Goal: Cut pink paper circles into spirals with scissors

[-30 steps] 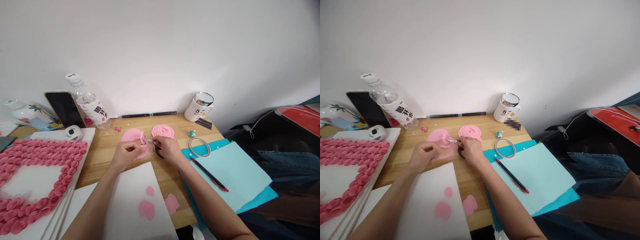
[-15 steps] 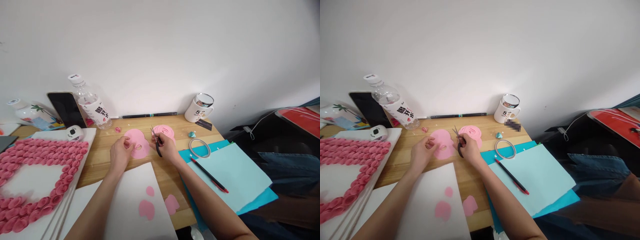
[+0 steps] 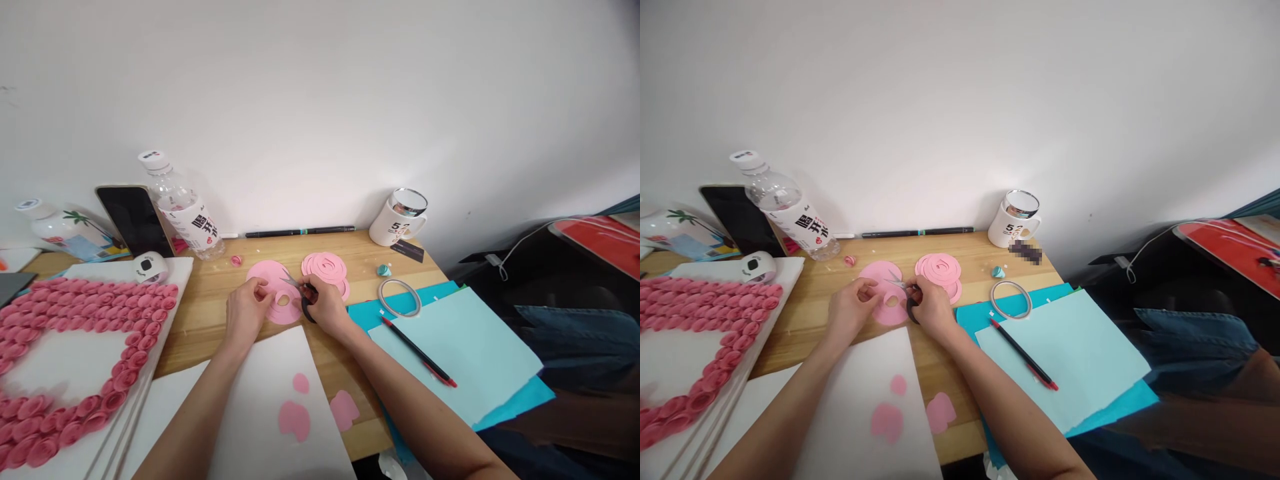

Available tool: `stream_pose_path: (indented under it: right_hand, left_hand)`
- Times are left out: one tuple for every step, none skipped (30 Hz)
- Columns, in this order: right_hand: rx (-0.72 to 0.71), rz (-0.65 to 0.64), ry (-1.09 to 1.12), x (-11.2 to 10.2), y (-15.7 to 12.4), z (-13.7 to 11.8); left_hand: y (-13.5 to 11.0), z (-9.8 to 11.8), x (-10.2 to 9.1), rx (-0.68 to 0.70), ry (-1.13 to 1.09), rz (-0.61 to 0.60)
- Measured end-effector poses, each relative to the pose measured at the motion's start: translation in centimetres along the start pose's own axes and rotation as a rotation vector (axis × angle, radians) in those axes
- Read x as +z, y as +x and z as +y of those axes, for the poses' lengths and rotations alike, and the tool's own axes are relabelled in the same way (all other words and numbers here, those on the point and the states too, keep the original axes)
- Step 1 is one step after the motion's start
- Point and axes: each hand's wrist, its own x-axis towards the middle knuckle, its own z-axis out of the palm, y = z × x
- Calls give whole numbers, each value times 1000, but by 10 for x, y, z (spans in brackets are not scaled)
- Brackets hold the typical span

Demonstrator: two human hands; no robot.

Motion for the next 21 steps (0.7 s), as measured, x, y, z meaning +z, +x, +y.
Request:
stream_pose_path:
  right_hand:
    - [1, 8, 37, 1, 0, 0]
    - [4, 19, 85, 1, 0, -1]
    - [3, 31, 145, 1, 0, -2]
    - [-1, 41, 221, 0, 0, -3]
    - [-5, 45, 312, -2, 1, -6]
    - [-16, 49, 424, -4, 2, -8]
    - [-16, 47, 552, -8, 3, -11]
    - [-5, 71, 684, -14, 5, -14]
    - [11, 123, 812, -20, 8, -16]
    - [24, 197, 961, -26, 10, -17]
    - [37, 234, 1093, -33, 13, -17]
    - [28, 289, 1210, -40, 16, -16]
    - [26, 337, 1311, -46, 19, -14]
    - [38, 361, 1394, -51, 22, -13]
    - [56, 379, 1459, -55, 23, -11]
    - [69, 406, 1502, -58, 25, -9]
    - [83, 422, 1526, -60, 26, -8]
    - [90, 438, 1539, -61, 26, -7]
    - [93, 450, 1544, -61, 26, -7]
    - [95, 455, 1544, -61, 26, -7]
    - [94, 459, 1543, -62, 26, -8]
  left_hand:
    - [0, 0, 0, 13, 7, -4]
    - [0, -1, 0, 25, 9, -3]
    - [1, -2, 0, 37, 6, 0]
    - [1, -3, 0, 45, 0, 7]
    - [2, -4, 0, 50, -9, 15]
    - [2, -5, 0, 55, -15, 24]
    - [2, -6, 1, 63, -14, 36]
    - [2, -7, 1, 73, -3, 51]
    - [2, -7, 2, 89, 17, 68]
    - [1, -8, 3, 108, 42, 84]
    - [1, -8, 4, 129, 65, 96]
    - [1, -7, 5, 154, 84, 107]
    - [1, -7, 6, 184, 97, 114]
    - [2, -7, 7, 220, 102, 121]
    - [2, -8, 8, 259, 103, 126]
    - [3, -8, 10, 295, 100, 128]
    - [4, -9, 11, 325, 97, 127]
    - [5, -10, 12, 343, 94, 121]
    - [5, -11, 13, 347, 93, 116]
    - [6, -12, 14, 343, 93, 109]
    - [6, -12, 14, 335, 94, 101]
